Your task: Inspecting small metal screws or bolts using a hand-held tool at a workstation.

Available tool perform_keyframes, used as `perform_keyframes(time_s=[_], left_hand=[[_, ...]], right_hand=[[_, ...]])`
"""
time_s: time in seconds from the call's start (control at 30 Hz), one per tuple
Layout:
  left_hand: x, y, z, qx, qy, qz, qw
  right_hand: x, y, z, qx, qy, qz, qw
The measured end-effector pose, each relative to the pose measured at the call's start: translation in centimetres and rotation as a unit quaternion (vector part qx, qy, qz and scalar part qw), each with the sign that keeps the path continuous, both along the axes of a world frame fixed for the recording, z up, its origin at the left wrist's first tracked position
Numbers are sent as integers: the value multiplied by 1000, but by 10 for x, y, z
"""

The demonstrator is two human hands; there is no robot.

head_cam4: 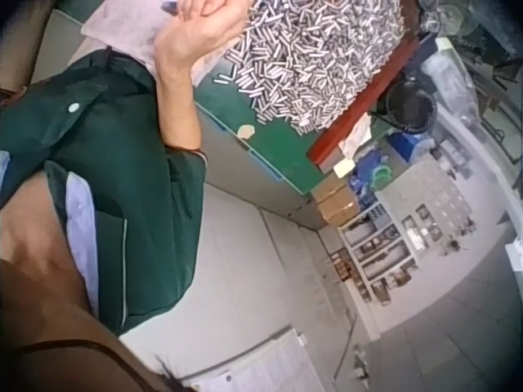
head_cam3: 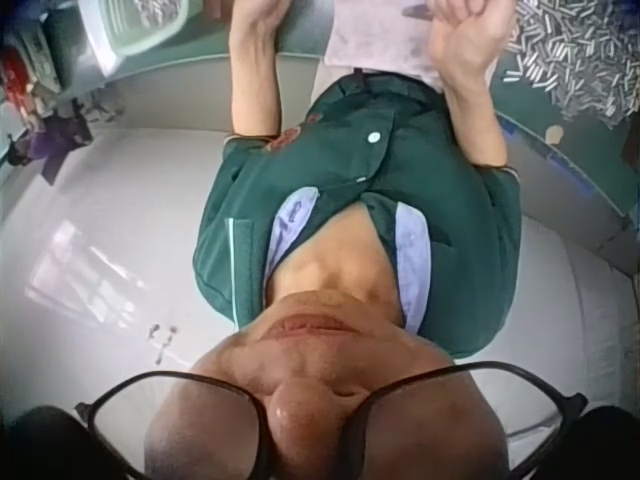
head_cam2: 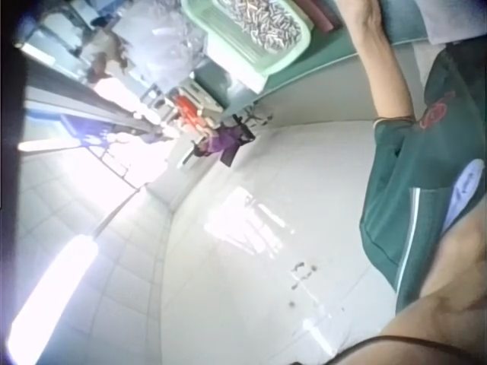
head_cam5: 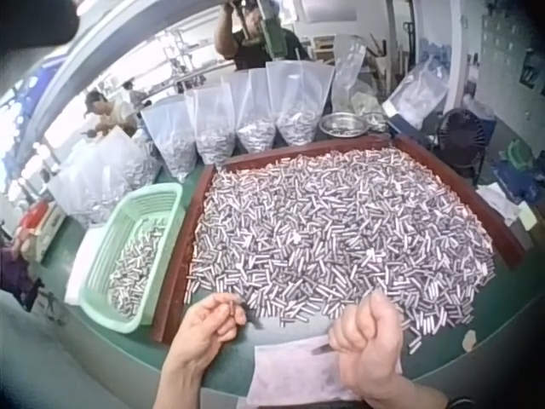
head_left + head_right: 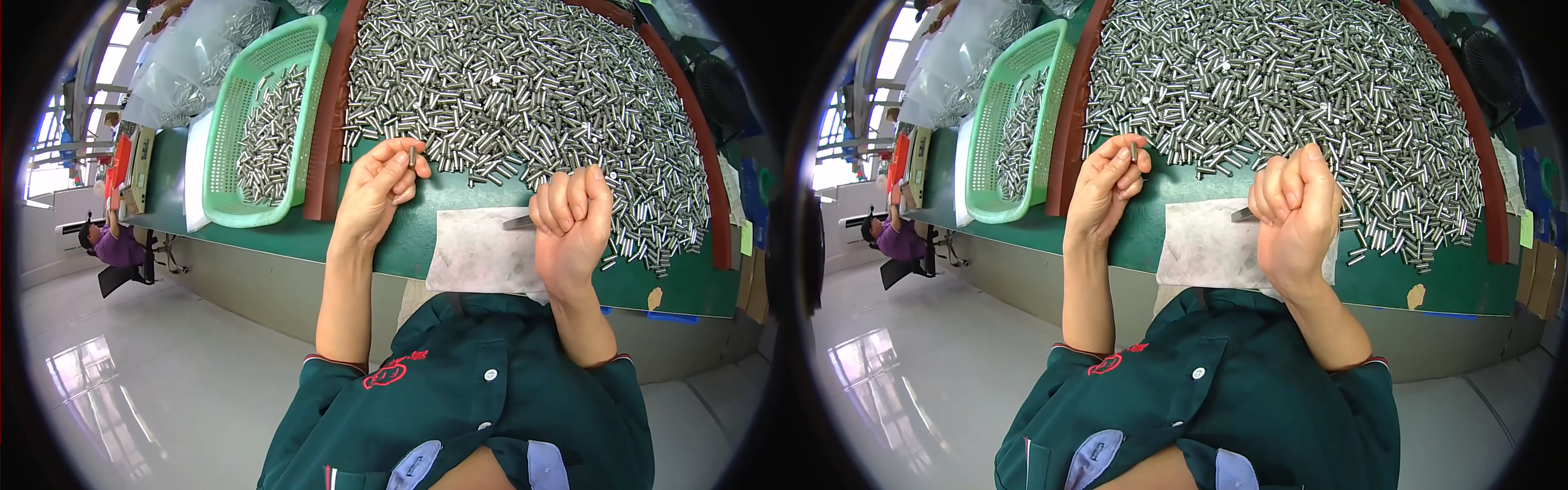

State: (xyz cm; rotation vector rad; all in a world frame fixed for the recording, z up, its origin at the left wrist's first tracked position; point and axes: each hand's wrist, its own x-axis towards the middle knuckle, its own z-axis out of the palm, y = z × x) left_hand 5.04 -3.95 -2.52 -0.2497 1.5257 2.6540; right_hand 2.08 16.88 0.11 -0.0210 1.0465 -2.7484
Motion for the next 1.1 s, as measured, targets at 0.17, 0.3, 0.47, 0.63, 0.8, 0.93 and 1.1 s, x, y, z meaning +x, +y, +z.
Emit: perform_keyframes(time_s=[0.17,0.3,0.47,0.63,0.8,0.93,1.1], left_hand=[[10,11,8,-115,-14,-12,993],[33,44,23,-357,11,-34,933],[52,72,18,-604,122,-56,786],[53,77,13,-615,90,-37,783],[54,82,8,-609,89,1,788],[55,85,8,-618,89,31,780],[54,86,8,-613,78,38,785]], right_hand=[[0,0,0,-14,4,8,1000],[0,0,0,1,0,7,1000],[2,-1,-2,5,12,35,999],[6,-4,-4,13,0,71,997],[9,-5,-7,30,-12,94,995],[9,-6,-7,31,-10,95,995],[9,-7,-9,-12,-28,85,996]])
